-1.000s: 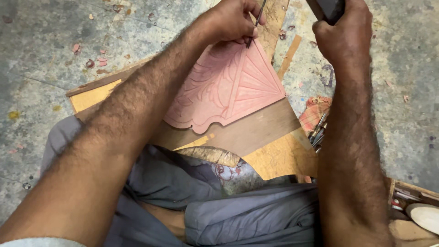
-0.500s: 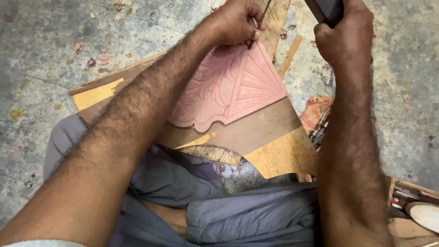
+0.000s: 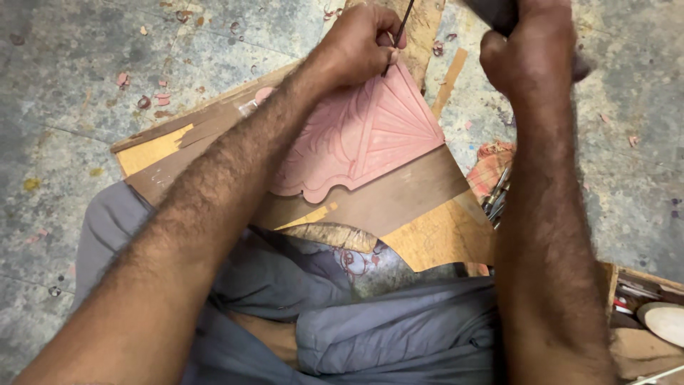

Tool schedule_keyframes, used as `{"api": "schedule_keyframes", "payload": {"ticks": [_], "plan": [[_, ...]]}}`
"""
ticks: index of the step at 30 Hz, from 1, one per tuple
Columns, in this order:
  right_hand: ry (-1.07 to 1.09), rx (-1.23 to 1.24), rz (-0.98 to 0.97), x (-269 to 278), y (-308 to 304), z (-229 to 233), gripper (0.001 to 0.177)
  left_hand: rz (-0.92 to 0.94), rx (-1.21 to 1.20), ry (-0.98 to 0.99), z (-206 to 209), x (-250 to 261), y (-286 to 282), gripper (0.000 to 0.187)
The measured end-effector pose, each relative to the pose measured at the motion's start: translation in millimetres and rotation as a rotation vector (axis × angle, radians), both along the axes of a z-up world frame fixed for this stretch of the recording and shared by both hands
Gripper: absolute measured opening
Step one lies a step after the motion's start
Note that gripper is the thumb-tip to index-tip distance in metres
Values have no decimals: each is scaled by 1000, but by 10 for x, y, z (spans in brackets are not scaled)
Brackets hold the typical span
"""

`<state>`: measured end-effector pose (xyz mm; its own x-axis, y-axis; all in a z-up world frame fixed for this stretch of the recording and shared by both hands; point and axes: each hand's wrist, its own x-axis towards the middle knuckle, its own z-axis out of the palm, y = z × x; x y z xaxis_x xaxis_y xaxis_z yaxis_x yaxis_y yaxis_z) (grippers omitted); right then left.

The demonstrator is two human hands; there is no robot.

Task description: The person carves a decorative floral pattern into a wooden panel using a chisel and a mallet.

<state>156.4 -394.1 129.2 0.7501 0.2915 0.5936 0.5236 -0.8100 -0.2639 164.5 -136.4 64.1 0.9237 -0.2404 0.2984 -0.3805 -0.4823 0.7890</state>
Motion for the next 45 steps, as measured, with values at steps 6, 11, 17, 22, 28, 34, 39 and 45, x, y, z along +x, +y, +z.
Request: {"api": "schedule_keyframes", "payload": {"ticks": [6, 11, 17, 22, 28, 34, 39, 45], "plan": [[-22, 44, 10, -9, 67, -66, 39, 17, -32, 70, -19, -15, -13, 13], [-173, 26, 94, -123, 129, -42, 51, 54, -10, 55, -12, -42, -19, 13], [-127, -23, 46, -172, 60, -79, 53, 70, -32, 23, 21, -172, -39, 8], [-123, -96, -32, -242, -41, -124, 63, 81, -3, 31, 71, -225, -43, 8], [-136, -119, -72, -406, -63, -169, 69, 102, 14, 9, 45, -227, -52, 9], [-180, -110, -35, -460, -41, -130, 65, 114, 86, -346, -108, -469, -69, 12], [-175, -57, -12, -379, -121, -157, 63, 138, -228, 54, -60, -789, 37, 13], [-149, -47, 20, -356, -170, -199, 62, 82, -260, 91, -5, -682, 72, 12]]}}
